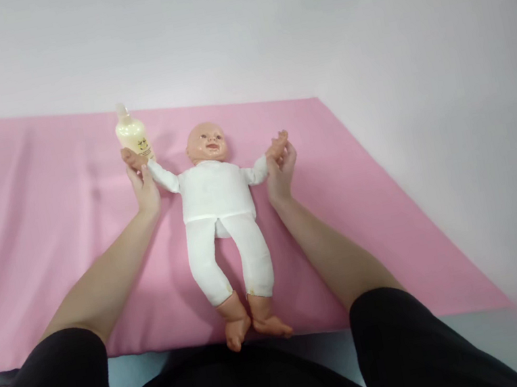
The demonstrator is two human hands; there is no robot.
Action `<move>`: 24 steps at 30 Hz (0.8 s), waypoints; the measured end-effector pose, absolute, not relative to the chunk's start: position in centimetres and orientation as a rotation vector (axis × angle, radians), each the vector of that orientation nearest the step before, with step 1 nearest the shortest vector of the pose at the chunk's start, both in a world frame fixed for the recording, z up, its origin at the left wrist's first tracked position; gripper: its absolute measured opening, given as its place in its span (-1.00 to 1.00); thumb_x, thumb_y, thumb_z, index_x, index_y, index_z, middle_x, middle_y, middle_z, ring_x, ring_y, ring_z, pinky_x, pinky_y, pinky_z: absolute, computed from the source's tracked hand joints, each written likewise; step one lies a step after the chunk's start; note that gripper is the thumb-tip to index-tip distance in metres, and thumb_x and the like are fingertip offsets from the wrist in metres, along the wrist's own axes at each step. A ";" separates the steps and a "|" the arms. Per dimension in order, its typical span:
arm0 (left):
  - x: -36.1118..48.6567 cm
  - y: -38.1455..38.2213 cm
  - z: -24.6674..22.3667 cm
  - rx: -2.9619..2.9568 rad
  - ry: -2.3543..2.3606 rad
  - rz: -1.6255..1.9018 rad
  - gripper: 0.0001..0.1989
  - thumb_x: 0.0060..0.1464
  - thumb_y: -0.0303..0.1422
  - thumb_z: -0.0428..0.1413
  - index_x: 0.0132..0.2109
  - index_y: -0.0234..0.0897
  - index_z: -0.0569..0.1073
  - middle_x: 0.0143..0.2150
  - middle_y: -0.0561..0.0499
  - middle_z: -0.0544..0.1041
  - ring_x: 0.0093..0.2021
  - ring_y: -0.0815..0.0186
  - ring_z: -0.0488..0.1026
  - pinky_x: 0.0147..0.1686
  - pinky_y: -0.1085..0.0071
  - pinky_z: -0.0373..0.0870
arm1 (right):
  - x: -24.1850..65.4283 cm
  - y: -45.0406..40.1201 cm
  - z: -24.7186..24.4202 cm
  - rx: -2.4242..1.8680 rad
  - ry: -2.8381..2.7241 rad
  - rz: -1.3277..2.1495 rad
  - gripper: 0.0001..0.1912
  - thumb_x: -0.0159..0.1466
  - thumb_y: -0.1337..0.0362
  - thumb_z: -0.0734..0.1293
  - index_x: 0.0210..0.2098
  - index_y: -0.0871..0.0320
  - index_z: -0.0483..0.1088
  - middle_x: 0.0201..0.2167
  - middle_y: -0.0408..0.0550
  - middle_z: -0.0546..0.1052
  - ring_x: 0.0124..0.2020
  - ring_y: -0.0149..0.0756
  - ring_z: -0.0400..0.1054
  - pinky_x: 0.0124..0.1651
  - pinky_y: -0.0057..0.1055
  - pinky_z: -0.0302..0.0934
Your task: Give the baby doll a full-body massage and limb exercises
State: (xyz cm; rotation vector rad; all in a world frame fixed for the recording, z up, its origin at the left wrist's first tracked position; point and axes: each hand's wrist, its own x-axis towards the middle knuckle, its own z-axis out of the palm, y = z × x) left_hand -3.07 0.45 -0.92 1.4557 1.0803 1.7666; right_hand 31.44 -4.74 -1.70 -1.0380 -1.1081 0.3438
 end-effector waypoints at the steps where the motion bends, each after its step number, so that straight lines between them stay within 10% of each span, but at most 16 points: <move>1: -2.8 0.0 -0.6 1.516 1.101 1.778 -0.24 0.25 0.24 0.01 0.41 -0.03 0.09 0.45 -0.17 0.23 0.39 0.10 0.29 0.36 0.11 0.28 | 30.9 -5.3 -1.2 -1.028 -1.185 0.313 -0.30 0.33 0.06 0.28 0.38 0.06 0.01 0.41 0.12 0.16 0.40 -0.18 0.19 0.38 -0.05 0.25; 10: -0.1 -2.9 0.8 2.439 1.017 1.171 -0.45 0.34 0.05 -0.04 0.27 -0.13 0.46 0.35 -0.21 0.39 0.35 -0.08 0.28 0.41 -0.14 0.05 | 28.4 -7.3 0.2 -1.057 -1.866 0.145 -0.55 0.36 0.09 0.27 0.21 0.03 0.40 0.15 0.02 0.49 0.20 -0.11 0.35 0.44 0.00 0.14; 24: -2.5 0.9 -1.4 1.427 1.146 1.733 -0.41 0.34 -0.05 0.06 0.38 -0.08 0.11 0.47 -0.17 0.18 0.47 0.17 0.19 0.47 0.15 0.13 | 30.0 -5.2 -0.9 -0.971 -1.309 0.340 -0.28 0.39 0.03 0.24 0.43 0.06 -0.08 0.48 0.12 0.01 0.51 -0.19 0.01 0.57 0.06 -0.07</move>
